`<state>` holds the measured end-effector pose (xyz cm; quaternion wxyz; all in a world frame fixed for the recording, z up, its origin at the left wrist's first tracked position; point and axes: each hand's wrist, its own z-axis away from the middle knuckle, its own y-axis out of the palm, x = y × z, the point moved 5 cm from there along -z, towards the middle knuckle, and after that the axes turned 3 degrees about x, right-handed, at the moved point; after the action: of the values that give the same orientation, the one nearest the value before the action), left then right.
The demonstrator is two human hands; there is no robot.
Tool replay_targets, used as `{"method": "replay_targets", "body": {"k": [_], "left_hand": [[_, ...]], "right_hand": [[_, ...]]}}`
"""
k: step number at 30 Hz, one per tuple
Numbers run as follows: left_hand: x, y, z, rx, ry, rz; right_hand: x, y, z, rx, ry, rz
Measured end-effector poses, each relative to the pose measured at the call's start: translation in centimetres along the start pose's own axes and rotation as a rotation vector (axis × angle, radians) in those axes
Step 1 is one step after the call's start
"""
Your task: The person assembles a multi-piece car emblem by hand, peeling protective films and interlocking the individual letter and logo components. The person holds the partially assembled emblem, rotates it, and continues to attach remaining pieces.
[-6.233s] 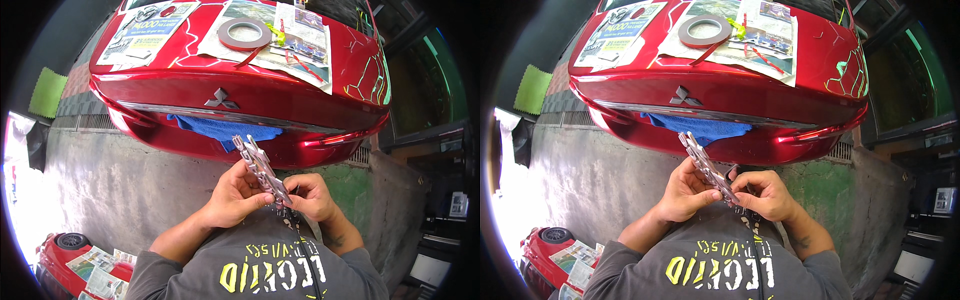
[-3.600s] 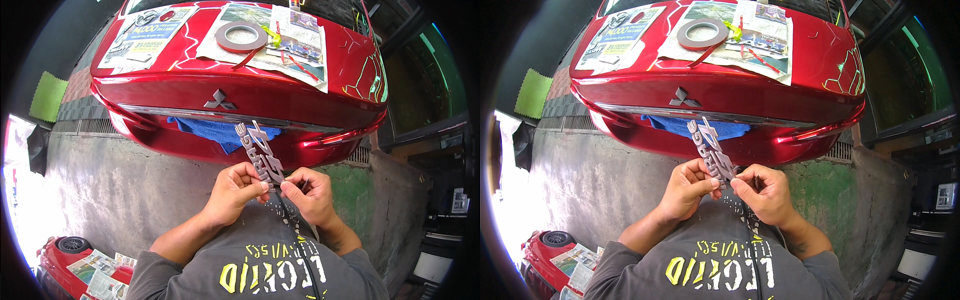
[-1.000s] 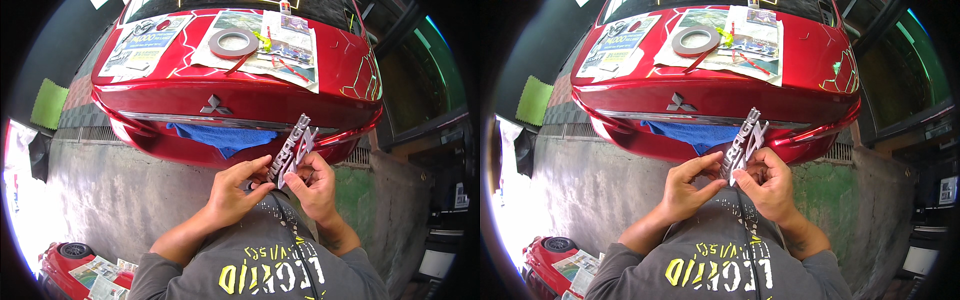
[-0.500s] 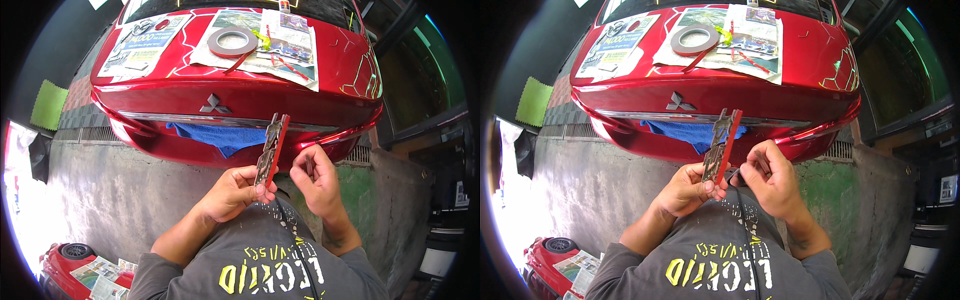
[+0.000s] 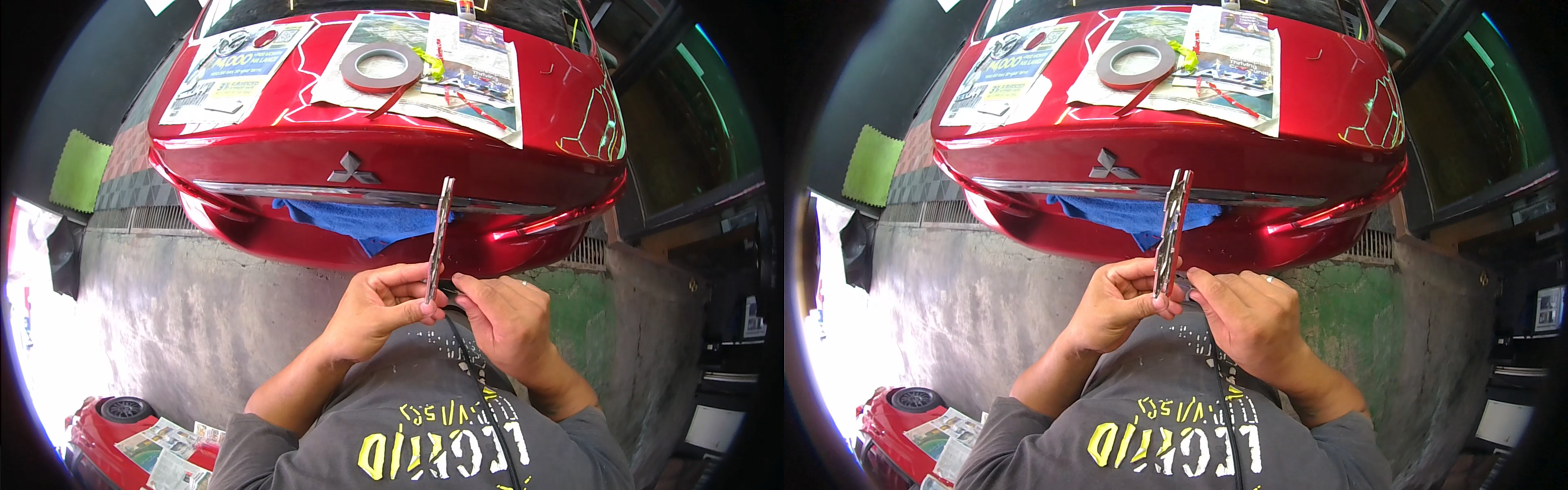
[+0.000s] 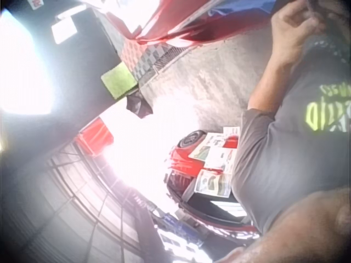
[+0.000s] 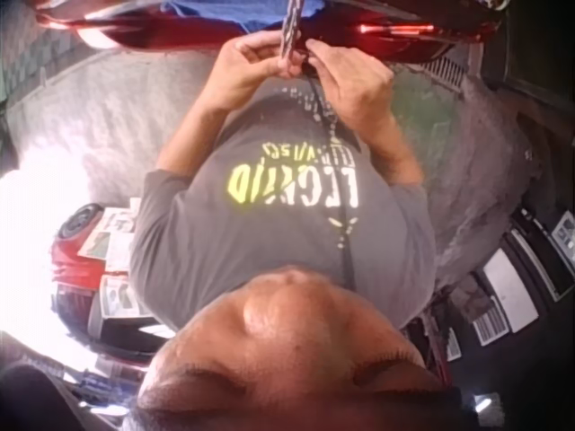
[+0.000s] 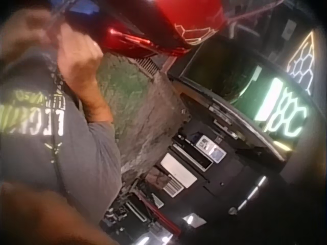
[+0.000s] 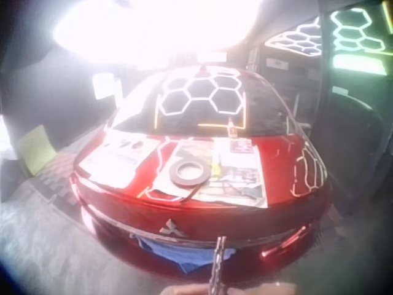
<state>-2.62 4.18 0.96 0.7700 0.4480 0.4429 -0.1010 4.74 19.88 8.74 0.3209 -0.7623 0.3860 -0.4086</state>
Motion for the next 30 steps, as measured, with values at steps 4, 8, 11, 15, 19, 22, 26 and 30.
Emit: {"method": "replay_targets", "body": {"k": [4, 8, 11, 15, 19, 22, 26, 30], "left_hand": [[-0.02, 0.12, -0.02, 0.017, 0.001, 0.004], [-0.03, 0.27, 0.0, 0.011, 0.024, -0.014], [-0.03, 0.38, -0.09, 0.011, 0.034, -0.016], [-0.01, 0.12, -0.01, 0.045, 0.027, -0.018], [0.16, 0.19, -0.06, 0.057, 0.03, 0.048], [0.24, -0.09, -0.17, 0.112, 0.026, 0.086], [0.22, -0.03, -0.12, 0.099, -0.033, 0.135], [0.22, -0.17, -0.12, 0.077, -0.05, 0.133]], "right_hand": [[0.37, 0.14, -0.08, -0.005, -0.027, 0.043], [0.31, 0.48, 0.13, -0.026, -0.051, 0.075], [0.23, 0.38, 0.18, -0.016, -0.067, 0.096], [0.38, -0.05, 0.01, -0.008, -0.083, 0.091], [0.37, -0.01, 0.08, -0.003, -0.106, 0.079], [0.53, -0.25, -0.23, 0.029, -0.098, 0.05], [0.27, 0.08, -0.07, 0.02, -0.13, 0.03], [0.46, 0.15, -0.14, 0.037, -0.149, 0.06]]}}
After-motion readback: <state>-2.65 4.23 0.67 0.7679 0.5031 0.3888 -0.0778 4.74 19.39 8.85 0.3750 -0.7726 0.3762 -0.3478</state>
